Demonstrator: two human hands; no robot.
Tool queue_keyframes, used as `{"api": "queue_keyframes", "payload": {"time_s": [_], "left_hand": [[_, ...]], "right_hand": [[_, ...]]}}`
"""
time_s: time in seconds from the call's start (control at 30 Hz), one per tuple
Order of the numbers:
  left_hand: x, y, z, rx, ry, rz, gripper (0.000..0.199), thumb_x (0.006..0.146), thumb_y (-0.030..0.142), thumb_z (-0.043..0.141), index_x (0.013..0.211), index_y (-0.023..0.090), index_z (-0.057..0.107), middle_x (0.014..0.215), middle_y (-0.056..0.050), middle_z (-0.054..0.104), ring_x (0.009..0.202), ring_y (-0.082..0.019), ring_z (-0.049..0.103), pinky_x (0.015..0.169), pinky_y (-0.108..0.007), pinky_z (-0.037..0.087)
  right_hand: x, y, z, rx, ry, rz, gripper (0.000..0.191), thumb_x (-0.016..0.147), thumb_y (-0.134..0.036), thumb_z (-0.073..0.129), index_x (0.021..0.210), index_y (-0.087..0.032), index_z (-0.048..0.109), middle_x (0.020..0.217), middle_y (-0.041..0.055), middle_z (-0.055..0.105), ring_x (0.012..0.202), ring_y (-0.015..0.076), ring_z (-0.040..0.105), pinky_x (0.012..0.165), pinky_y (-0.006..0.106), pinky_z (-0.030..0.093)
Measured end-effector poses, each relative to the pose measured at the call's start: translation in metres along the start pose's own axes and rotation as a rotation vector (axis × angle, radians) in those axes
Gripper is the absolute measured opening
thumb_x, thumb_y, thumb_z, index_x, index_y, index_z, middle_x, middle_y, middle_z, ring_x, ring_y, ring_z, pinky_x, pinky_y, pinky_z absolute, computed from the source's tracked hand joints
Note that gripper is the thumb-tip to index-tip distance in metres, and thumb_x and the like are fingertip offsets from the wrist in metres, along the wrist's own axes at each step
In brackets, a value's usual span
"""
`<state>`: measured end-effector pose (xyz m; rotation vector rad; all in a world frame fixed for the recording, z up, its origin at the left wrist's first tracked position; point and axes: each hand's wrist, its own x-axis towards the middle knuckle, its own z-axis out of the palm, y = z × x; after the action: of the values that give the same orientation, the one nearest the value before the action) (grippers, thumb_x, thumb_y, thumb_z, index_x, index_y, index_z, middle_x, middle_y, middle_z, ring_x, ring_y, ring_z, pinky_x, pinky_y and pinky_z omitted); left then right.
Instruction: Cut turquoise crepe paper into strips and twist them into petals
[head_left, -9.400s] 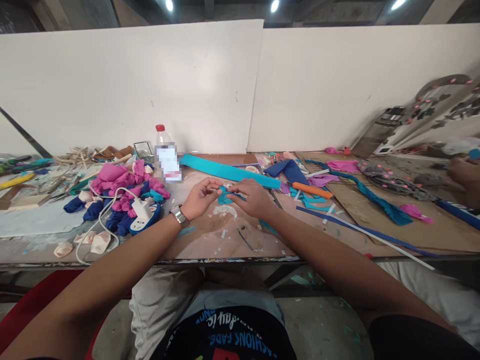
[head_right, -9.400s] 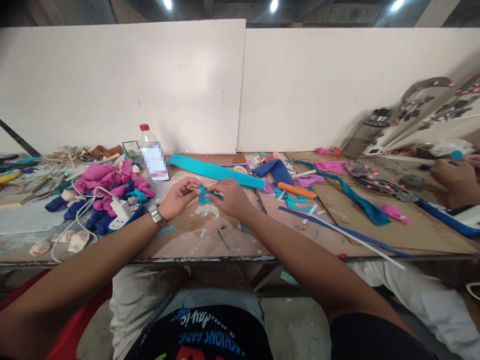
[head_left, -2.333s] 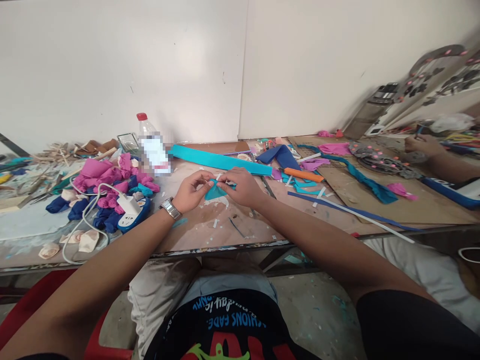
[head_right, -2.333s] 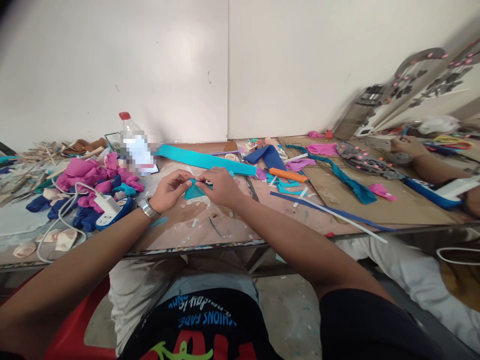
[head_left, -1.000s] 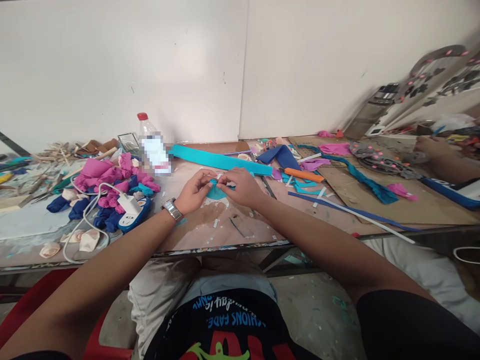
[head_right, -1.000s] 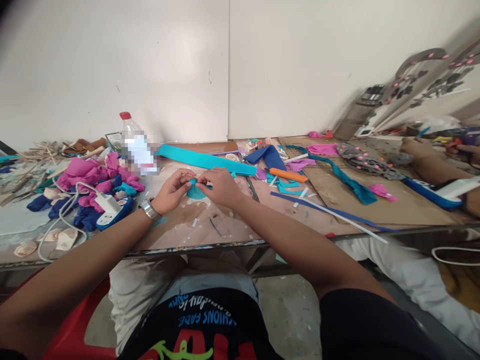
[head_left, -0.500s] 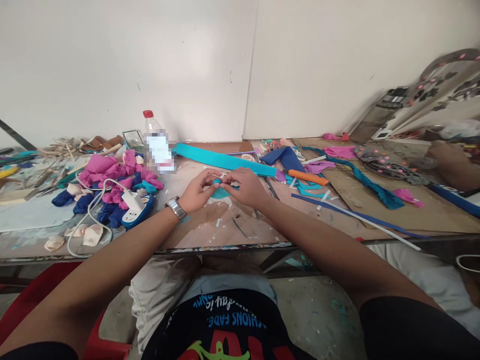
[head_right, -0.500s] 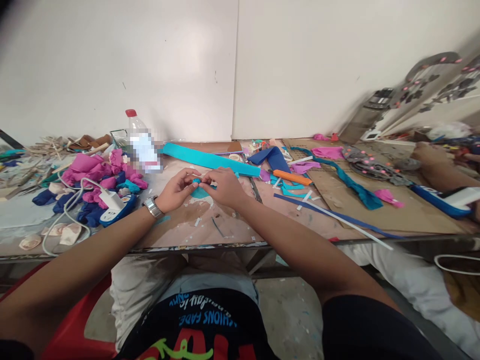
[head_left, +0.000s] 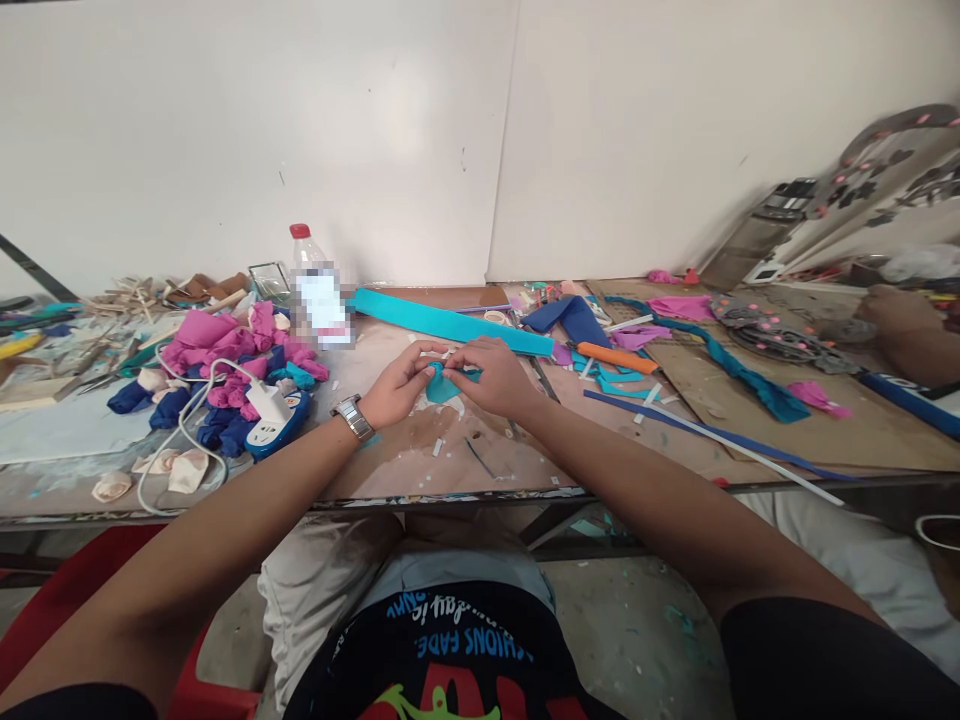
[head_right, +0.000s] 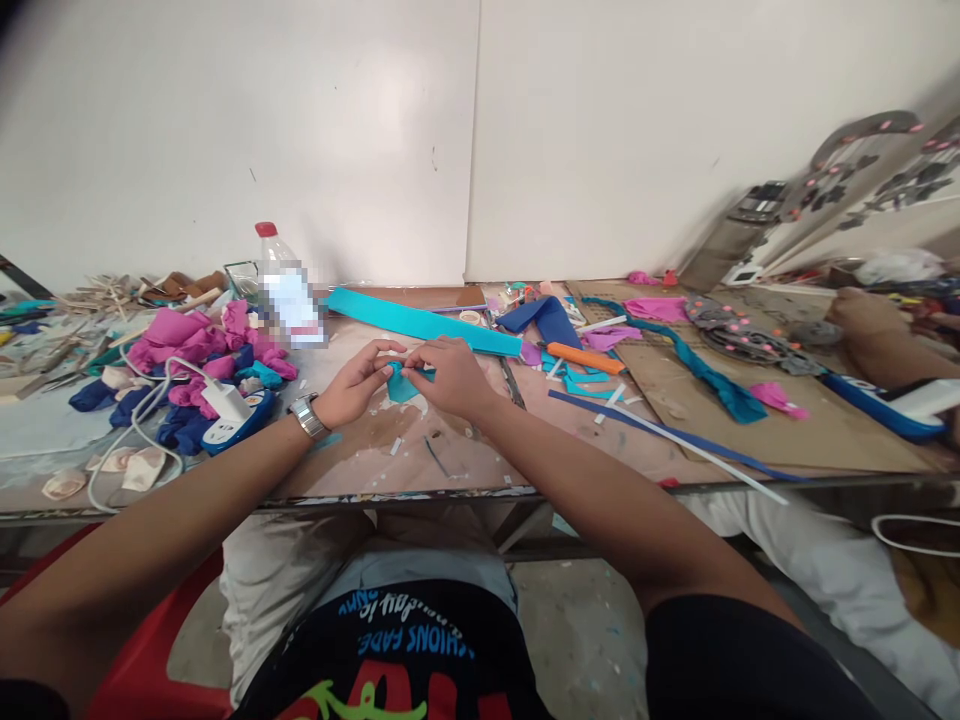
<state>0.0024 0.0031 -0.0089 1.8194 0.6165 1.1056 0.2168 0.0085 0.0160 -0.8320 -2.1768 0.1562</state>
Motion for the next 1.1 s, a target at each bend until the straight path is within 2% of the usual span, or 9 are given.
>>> {"api": "queue_keyframes", "payload": {"time_s": [0.13,0.23,0.4,0.57,0.7,0.77,0.9,1.03,1.1], "left_hand": [[0.0005,0.0016,0.0005,-0.023,-0.022,0.007,0.041,0.102,0.044,0.058,0.136,0.023,0.054,0.129,-0.012,0.068,0.119,-0.024,0.064,0.106,-0.042,0.044],[0.0007,0.0041,0.0018,-0.039,-0.024,0.018,0.044,0.100,0.043,0.059,0.139,0.023,0.054,0.132,-0.012,0.066,0.123,-0.026,0.062,0.107,-0.044,0.045],[-0.0013,0.0039,0.0035,-0.017,-0.079,-0.014,0.061,0.096,0.033,0.063,0.153,0.027,0.042,0.134,-0.012,0.065,0.112,-0.024,0.065,0.089,-0.035,0.050],[-0.0034,0.0028,0.0031,0.018,-0.096,-0.010,0.078,0.089,0.023,0.062,0.160,0.027,0.031,0.131,-0.011,0.066,0.103,-0.022,0.064,0.086,-0.034,0.048],[-0.0042,0.0018,0.0024,0.060,-0.084,-0.044,0.084,0.085,0.016,0.059,0.162,0.025,0.027,0.121,-0.009,0.068,0.084,-0.016,0.060,0.076,-0.031,0.045],[-0.0042,0.0009,0.0025,0.049,-0.100,-0.048,0.085,0.085,0.015,0.058,0.163,0.025,0.024,0.123,-0.009,0.068,0.088,-0.017,0.062,0.076,-0.030,0.045],[-0.0038,-0.0002,0.0035,-0.017,-0.140,-0.045,0.086,0.087,0.017,0.059,0.163,0.027,0.019,0.134,-0.012,0.065,0.106,-0.021,0.064,0.080,-0.031,0.045],[-0.0044,-0.0002,0.0045,-0.031,-0.142,-0.081,0.083,0.093,0.026,0.063,0.162,0.030,0.018,0.142,-0.014,0.061,0.099,-0.019,0.065,0.078,-0.030,0.045],[-0.0046,-0.0001,0.0047,-0.018,-0.116,-0.091,0.082,0.093,0.031,0.067,0.161,0.031,0.021,0.144,-0.014,0.060,0.102,-0.019,0.065,0.081,-0.031,0.047]], "right_hand": [[-0.0003,0.0009,0.0007,0.011,0.003,-0.004,0.015,0.094,-0.035,0.068,0.088,-0.022,0.072,0.090,0.0045,0.078,0.089,0.0232,0.066,0.088,0.039,0.039],[-0.0008,0.0010,0.0014,0.011,-0.002,0.005,0.016,0.094,-0.038,0.068,0.090,-0.023,0.071,0.092,0.0048,0.078,0.091,0.0240,0.066,0.089,0.040,0.039],[-0.0012,-0.0008,0.0006,0.012,-0.037,0.013,0.020,0.097,-0.042,0.064,0.096,-0.023,0.071,0.095,0.0051,0.077,0.092,0.0239,0.065,0.089,0.040,0.036],[-0.0015,-0.0020,-0.0003,-0.004,-0.098,-0.055,0.024,0.101,-0.040,0.060,0.115,-0.025,0.072,0.098,0.0050,0.076,0.096,0.0239,0.065,0.088,0.039,0.034],[-0.0019,-0.0015,0.0006,-0.031,-0.132,-0.111,0.024,0.102,-0.035,0.056,0.117,-0.025,0.072,0.102,0.0054,0.075,0.102,0.0243,0.064,0.088,0.040,0.033],[-0.0022,-0.0011,0.0011,-0.032,-0.143,-0.119,0.022,0.102,-0.034,0.056,0.115,-0.025,0.071,0.103,0.0058,0.074,0.102,0.0244,0.063,0.088,0.040,0.033],[-0.0030,-0.0010,0.0021,-0.008,-0.159,-0.119,0.020,0.101,-0.036,0.056,0.108,-0.023,0.069,0.105,0.0070,0.073,0.102,0.0248,0.062,0.089,0.040,0.034],[-0.0030,-0.0017,0.0028,0.008,-0.147,-0.101,0.017,0.101,-0.034,0.055,0.104,-0.022,0.065,0.106,0.0074,0.072,0.103,0.0249,0.062,0.091,0.040,0.035],[-0.0026,-0.0020,0.0027,0.027,-0.119,-0.078,0.015,0.099,-0.033,0.056,0.102,-0.021,0.064,0.105,0.0076,0.073,0.102,0.0250,0.063,0.090,0.040,0.036]]}}
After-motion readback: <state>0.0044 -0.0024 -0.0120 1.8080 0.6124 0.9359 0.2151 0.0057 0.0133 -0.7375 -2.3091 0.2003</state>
